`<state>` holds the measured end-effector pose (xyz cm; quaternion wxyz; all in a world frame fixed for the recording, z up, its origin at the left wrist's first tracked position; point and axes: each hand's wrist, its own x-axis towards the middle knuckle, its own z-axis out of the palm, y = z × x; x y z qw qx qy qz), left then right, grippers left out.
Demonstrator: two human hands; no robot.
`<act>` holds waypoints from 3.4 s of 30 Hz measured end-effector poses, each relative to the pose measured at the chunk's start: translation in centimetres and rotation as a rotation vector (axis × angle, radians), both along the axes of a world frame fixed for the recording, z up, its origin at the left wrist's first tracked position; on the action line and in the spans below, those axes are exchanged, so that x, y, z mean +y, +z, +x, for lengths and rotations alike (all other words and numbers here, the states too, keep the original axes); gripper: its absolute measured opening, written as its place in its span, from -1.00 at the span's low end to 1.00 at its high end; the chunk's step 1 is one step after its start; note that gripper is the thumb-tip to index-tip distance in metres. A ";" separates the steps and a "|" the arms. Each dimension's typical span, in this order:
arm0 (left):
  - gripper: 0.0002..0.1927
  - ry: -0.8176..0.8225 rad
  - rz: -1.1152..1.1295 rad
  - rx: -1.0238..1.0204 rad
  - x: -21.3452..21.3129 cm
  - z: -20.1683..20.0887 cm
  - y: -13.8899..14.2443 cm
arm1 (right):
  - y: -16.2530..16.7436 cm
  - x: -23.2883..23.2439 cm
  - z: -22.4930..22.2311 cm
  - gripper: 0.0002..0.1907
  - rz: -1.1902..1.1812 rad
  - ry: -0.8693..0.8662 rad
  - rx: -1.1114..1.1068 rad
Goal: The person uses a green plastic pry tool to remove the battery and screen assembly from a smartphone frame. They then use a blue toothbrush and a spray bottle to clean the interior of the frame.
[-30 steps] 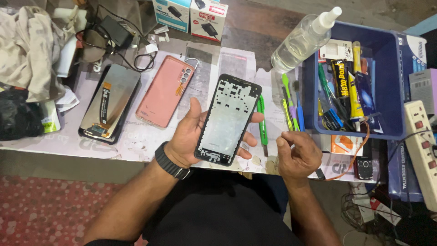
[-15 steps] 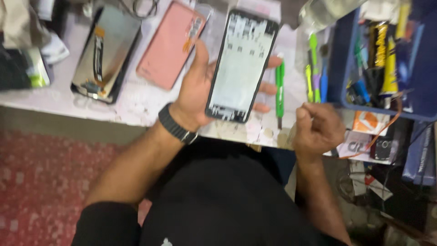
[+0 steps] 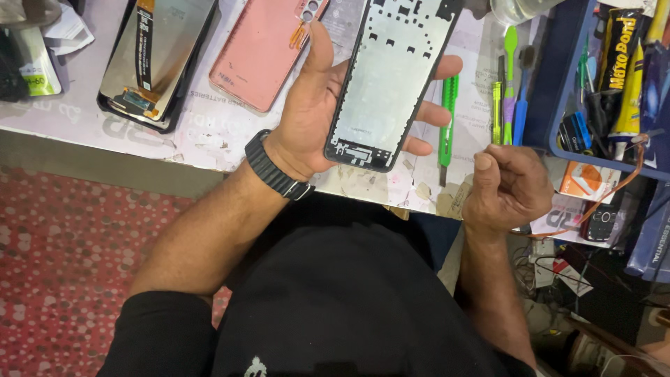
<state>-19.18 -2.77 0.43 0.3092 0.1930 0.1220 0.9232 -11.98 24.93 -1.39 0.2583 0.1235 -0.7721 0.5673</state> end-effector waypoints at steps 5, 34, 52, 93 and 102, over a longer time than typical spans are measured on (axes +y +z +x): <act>0.06 -0.017 -0.007 0.058 0.1 -0.1 -0.1 | -0.2 0.2 -0.1 -0.87 0.004 0.001 0.004; -0.45 0.223 -0.519 -0.219 2.0 2.7 2.7 | 4.8 -0.8 1.2 -0.58 0.622 -0.050 -0.044; -0.50 0.264 -0.924 -0.210 4.3 7.4 5.8 | 10.0 4.6 6.3 -0.68 0.679 -0.232 -0.089; -0.33 0.027 -0.141 -0.126 -10.1 8.0 4.4 | 9.1 -10.9 -1.3 -0.88 1.643 -0.255 -0.297; -0.37 0.125 -0.229 -0.130 -9.5 8.1 3.6 | 13.7 -8.7 0.0 -0.55 1.188 -0.346 -0.145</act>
